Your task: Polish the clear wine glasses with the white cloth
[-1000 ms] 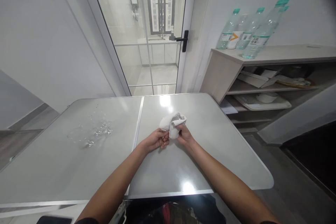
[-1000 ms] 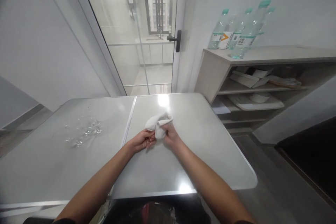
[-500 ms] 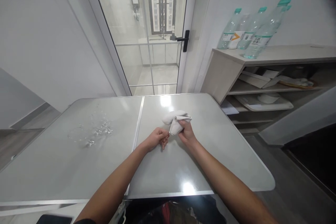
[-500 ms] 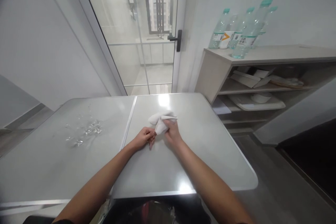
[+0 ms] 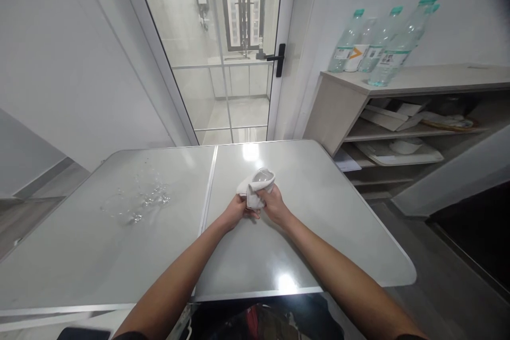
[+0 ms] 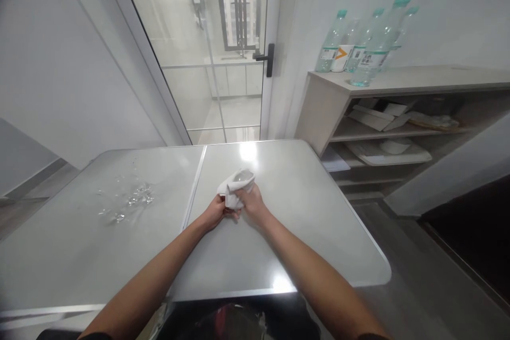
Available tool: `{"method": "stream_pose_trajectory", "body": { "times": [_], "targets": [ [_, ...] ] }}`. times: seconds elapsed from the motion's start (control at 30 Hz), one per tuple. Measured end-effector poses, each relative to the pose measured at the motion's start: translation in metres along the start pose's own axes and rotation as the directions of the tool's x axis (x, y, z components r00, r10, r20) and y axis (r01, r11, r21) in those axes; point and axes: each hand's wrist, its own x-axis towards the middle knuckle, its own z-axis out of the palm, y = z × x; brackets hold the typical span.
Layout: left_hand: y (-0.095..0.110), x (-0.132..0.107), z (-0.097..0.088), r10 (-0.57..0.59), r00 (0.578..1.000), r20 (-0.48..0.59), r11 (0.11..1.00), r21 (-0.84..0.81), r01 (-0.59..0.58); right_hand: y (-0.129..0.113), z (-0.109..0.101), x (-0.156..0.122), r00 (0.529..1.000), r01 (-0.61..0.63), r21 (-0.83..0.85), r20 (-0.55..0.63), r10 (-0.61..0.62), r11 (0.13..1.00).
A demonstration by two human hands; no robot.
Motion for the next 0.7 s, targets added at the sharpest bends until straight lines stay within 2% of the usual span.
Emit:
{"method": "stream_pose_trajectory", "body": {
  "times": [0.13,0.23,0.3,0.37,0.43,0.5,0.57,0.63,0.7],
  "targets": [
    [0.008,-0.002,-0.003,0.103,0.993,0.049,0.986,0.124,-0.109,0.002,-0.007,0.009,0.987,0.099,0.024,-0.129,-0.095,0.995],
    [0.008,-0.003,0.0,0.196,0.979,0.055,0.947,0.25,-0.203,0.001,-0.012,0.015,0.982,0.117,0.047,-0.154,-0.108,0.992],
    [0.006,-0.004,0.001,0.265,0.964,-0.002,0.92,0.301,-0.253,-0.001,-0.015,0.017,0.98,0.122,0.044,-0.162,-0.113,0.992],
    [0.007,-0.003,-0.002,0.342,0.932,-0.117,0.908,0.298,-0.296,-0.003,-0.019,0.019,0.972,0.133,0.018,-0.196,-0.127,0.991],
    [0.011,-0.001,-0.009,0.4,0.89,-0.22,0.906,0.243,-0.347,-0.003,-0.024,0.019,0.971,0.116,-0.026,-0.207,-0.119,0.993],
    [0.017,0.001,-0.017,0.428,0.872,-0.237,0.903,0.149,-0.403,-0.001,-0.025,0.018,0.985,0.062,-0.084,-0.157,-0.074,0.995],
    [0.02,0.001,-0.02,0.416,0.89,-0.188,0.907,0.021,-0.42,0.004,-0.023,0.015,0.998,0.003,-0.16,-0.066,-0.014,0.987],
    [0.022,-0.001,-0.017,0.356,0.926,-0.126,0.923,-0.106,-0.369,0.008,-0.017,0.011,0.998,-0.047,-0.229,0.027,0.055,0.972],
    [0.021,-0.004,-0.011,0.289,0.953,-0.088,0.936,-0.185,-0.301,0.01,-0.011,0.007,0.989,-0.095,-0.228,0.092,0.118,0.969]
  ]
}}
